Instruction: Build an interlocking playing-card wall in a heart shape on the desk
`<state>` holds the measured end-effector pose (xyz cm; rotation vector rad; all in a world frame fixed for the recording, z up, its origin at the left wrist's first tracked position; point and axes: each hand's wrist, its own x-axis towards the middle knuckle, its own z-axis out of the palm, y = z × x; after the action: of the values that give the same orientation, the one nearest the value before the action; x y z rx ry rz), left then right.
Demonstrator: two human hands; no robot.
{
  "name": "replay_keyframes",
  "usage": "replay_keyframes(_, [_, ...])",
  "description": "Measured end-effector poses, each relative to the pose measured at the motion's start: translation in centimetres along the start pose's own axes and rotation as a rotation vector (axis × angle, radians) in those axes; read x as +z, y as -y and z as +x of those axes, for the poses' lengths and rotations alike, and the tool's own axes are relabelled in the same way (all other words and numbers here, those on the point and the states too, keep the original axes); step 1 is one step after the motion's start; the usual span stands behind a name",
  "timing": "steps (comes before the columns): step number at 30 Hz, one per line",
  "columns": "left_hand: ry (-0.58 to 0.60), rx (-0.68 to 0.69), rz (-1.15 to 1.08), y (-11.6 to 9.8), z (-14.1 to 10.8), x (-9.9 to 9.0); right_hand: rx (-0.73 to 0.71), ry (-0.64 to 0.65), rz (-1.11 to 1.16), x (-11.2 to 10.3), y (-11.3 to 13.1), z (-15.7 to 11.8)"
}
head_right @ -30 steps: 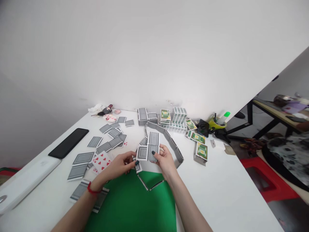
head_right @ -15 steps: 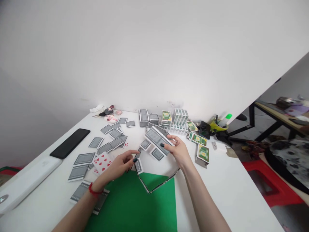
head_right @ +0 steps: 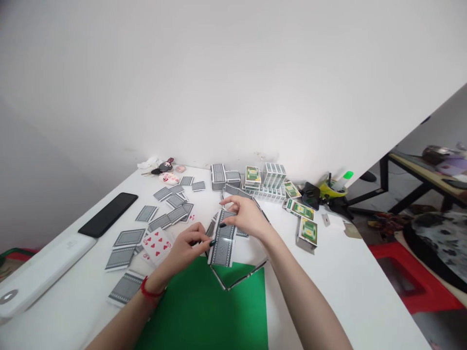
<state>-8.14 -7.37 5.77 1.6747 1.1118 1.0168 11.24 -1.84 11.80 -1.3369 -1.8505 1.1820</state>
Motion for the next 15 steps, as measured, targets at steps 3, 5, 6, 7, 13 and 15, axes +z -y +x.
replay_keyframes(3, [0.015,-0.027,-0.025,-0.5,-0.1,-0.2,-0.138,-0.023,-0.171,0.4,1.4,0.5])
replay_keyframes(5, [0.046,-0.027,-0.048,-0.7,-0.1,-0.2,-0.214,0.001,-0.305,0.6,2.4,0.8])
replay_keyframes(6, [0.058,-0.025,-0.061,-0.7,-0.1,-0.2,-0.248,0.023,-0.365,0.6,2.9,0.9])
replay_keyframes(7, [0.062,-0.022,-0.076,-0.6,0.0,-0.3,-0.284,0.035,-0.413,0.6,3.4,1.0])
replay_keyframes(13, [-0.184,-0.01,-0.154,0.5,0.5,-1.3,-0.274,-0.401,-0.415,-0.7,4.1,0.6])
replay_keyframes(15, [-0.25,-0.022,-0.171,0.8,0.6,-1.7,-0.065,-0.377,-0.331,-1.0,3.2,0.1])
